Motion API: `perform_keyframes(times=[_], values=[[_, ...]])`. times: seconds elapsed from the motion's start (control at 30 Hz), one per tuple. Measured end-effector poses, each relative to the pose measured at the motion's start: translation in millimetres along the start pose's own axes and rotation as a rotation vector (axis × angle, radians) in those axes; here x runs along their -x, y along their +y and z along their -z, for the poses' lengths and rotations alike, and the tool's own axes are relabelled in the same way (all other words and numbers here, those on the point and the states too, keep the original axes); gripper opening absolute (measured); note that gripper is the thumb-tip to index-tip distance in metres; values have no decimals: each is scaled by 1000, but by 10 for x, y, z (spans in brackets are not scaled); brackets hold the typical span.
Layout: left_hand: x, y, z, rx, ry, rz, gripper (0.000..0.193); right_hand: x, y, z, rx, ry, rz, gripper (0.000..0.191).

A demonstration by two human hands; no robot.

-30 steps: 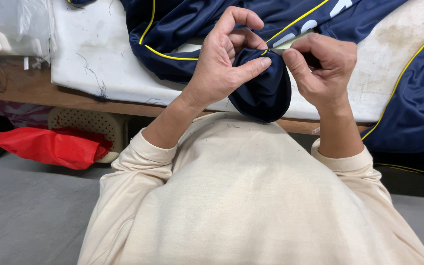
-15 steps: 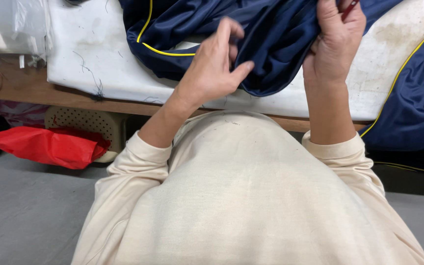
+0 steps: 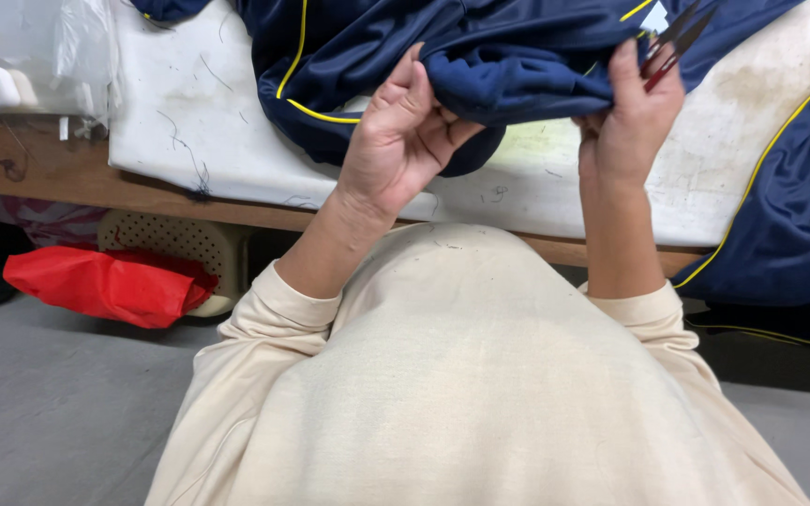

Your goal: The person uses small scissors to trim loose threads from the waistband and seams of a navy blue garment with yellow piping. They repeatedly reposition the fabric and cut small protruding threads along the elastic and seams.

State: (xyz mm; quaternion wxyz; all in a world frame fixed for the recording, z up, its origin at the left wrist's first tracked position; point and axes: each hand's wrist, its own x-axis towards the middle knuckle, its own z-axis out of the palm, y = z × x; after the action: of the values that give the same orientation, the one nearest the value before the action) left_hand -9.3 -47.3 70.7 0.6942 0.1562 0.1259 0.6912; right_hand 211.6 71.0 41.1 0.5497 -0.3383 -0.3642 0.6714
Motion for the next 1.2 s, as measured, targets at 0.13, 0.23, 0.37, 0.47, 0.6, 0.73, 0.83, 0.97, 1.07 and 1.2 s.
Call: perform_keyframes(times=[0.13,0.23,0.37,0.47,0.6,0.73,0.83,0.97,1.07,1.2], values=[[-46,-80,-67,74,3,-1,29,87,49,5,16,69,-96,13],[-45,-71,-90,83,59,17,35,86,30,23,80,101,-114,13],[-31,-31,-102,52,62,9,37,65,-34,41,141,-78,-12,13],[-28,-6,-93,18,11,-16,35,110,-111,1,546,-60,371,22],[-21,11,-65,44,-10,-14,34,280,-291,-194,662,-141,617,14],[8,17,-59,43,-3,-14,39,385,-502,-477,694,-289,540,10],[22,39,-64,40,0,-13,41,348,-543,-611,615,-383,389,16],[11,87,-49,63,86,-7,42,334,-404,-640,830,-463,822,17],[6,135,-15,144,95,-2,45,296,-486,-565,350,-498,413,12],[35,197,26,162,138,3,44,-55,-984,-447,-934,-1261,-145,20]])
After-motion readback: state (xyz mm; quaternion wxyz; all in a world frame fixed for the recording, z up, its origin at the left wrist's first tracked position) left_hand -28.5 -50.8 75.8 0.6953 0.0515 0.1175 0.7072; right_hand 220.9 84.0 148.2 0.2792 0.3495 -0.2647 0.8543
